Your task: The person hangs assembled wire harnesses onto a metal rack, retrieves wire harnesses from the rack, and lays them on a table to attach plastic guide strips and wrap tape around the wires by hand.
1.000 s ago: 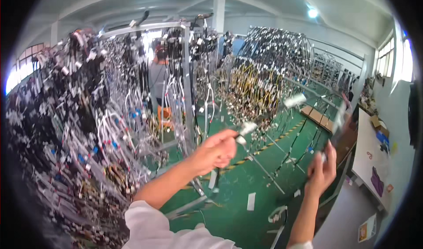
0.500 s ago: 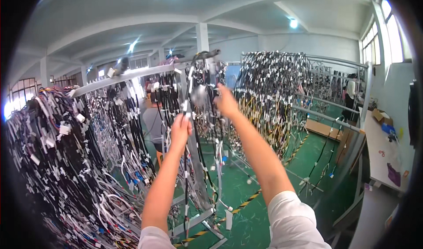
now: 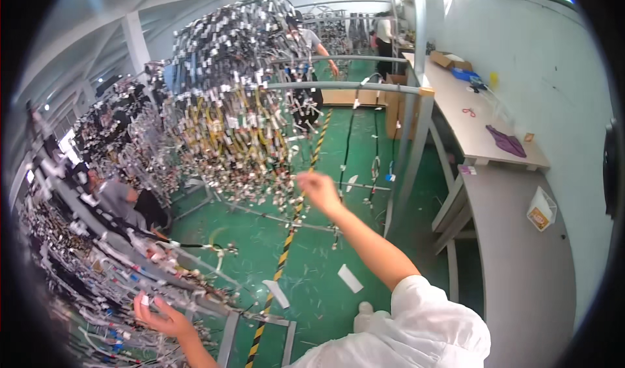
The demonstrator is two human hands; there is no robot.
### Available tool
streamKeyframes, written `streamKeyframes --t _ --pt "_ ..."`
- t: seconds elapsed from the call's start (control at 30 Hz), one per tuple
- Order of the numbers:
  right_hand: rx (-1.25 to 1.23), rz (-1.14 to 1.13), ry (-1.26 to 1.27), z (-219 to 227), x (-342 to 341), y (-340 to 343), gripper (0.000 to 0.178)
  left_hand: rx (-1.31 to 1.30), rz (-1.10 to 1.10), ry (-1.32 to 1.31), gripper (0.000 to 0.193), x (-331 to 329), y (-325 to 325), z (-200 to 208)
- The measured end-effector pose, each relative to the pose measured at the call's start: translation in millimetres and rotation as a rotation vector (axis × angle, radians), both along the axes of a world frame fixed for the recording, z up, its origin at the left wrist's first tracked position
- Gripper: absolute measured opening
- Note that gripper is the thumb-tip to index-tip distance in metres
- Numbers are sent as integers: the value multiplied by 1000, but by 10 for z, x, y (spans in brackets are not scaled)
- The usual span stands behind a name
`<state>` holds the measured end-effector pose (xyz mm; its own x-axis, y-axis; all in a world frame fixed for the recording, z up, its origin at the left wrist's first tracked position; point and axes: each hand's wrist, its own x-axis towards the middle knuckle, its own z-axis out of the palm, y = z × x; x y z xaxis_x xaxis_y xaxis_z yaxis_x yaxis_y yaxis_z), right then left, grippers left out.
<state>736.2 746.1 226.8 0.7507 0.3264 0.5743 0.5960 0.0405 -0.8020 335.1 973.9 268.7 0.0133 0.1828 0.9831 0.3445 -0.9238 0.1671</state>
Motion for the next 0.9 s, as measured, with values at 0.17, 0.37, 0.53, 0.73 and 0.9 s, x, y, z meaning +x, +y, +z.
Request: streamKeyframes --t 0.17,0.37,0.53,0.73,0.9 --pt "156 -489 53 185 1811 -704 42 -319 -296 116 24 1426 -548 -277" --pt "200 -314 170 848 2757 -548 39 -410 -584 380 20 2550 -1231 -259" --pt "174 -41 -21 2381 2196 -970 30 -525 -757 442 26 3003 -1299 -34" --pt "378 461 -238 3387 198 -2978 32 -379 -981 280 68 3956 -1311 365" --pt "338 -315 -408 2738 -2103 -4107 35 -127 -1124 209 106 4806 -1847 1172"
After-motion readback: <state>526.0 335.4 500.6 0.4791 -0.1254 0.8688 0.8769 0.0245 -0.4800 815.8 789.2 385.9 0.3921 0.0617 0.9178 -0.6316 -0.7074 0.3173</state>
